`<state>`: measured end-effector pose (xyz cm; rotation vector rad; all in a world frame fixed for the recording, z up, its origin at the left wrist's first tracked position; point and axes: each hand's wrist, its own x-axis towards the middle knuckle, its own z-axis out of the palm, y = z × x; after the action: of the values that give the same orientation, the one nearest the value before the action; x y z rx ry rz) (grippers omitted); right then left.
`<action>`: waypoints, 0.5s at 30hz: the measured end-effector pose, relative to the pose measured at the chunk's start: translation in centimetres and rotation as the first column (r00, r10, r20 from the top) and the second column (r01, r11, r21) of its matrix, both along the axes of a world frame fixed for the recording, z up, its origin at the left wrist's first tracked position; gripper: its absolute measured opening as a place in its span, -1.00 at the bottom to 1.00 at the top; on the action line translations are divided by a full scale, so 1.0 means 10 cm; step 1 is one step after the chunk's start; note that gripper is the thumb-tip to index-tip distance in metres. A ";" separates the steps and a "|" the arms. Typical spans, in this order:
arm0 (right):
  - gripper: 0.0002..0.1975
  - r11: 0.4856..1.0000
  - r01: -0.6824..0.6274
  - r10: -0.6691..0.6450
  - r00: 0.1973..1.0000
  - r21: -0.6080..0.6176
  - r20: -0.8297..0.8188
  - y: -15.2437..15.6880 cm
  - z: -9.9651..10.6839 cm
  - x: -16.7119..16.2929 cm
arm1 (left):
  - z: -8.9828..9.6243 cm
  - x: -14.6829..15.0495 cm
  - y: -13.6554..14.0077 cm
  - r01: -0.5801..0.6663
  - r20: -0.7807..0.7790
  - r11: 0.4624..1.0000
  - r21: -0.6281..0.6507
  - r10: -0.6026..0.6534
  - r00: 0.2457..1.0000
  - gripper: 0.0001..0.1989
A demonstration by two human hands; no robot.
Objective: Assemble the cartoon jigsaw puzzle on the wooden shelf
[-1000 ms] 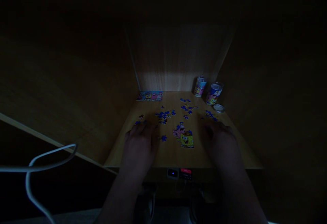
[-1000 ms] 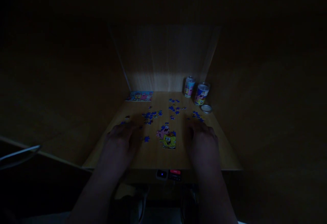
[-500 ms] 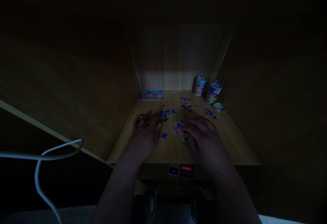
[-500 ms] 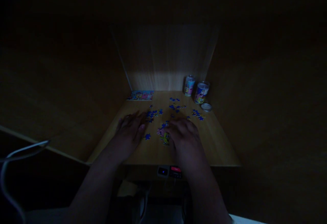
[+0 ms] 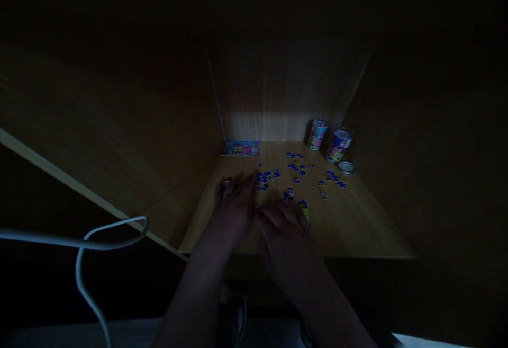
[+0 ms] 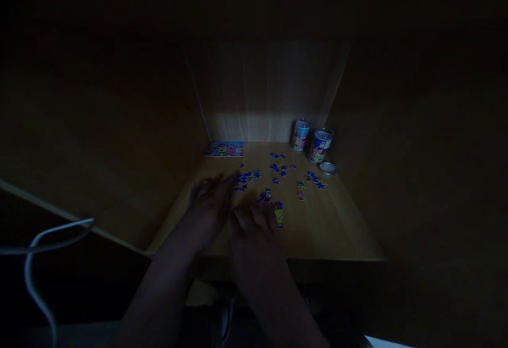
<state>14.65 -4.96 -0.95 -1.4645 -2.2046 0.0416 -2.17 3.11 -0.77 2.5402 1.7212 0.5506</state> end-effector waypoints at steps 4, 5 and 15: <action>-0.52 0.998 0.067 -0.067 0.998 0.021 0.001 0.02 -0.09 0.02 | 0.05 -0.04 -0.01 -0.032 0.025 0.999 0.014 0.032 0.999 -0.34; -0.51 0.997 0.080 -0.080 0.997 0.025 -0.004 0.02 -0.10 0.02 | 0.06 -0.05 -0.02 -0.023 0.032 1.000 0.010 0.023 0.999 -0.34; -0.47 0.996 0.092 -0.092 0.996 -0.005 -0.017 0.00 -0.08 0.03 | 0.15 -0.06 -0.06 -0.062 0.046 0.997 0.042 0.060 0.997 -0.71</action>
<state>14.96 -4.98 -1.79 -1.5606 -2.1217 0.0272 -2.77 2.50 0.70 2.4904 1.7964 0.6496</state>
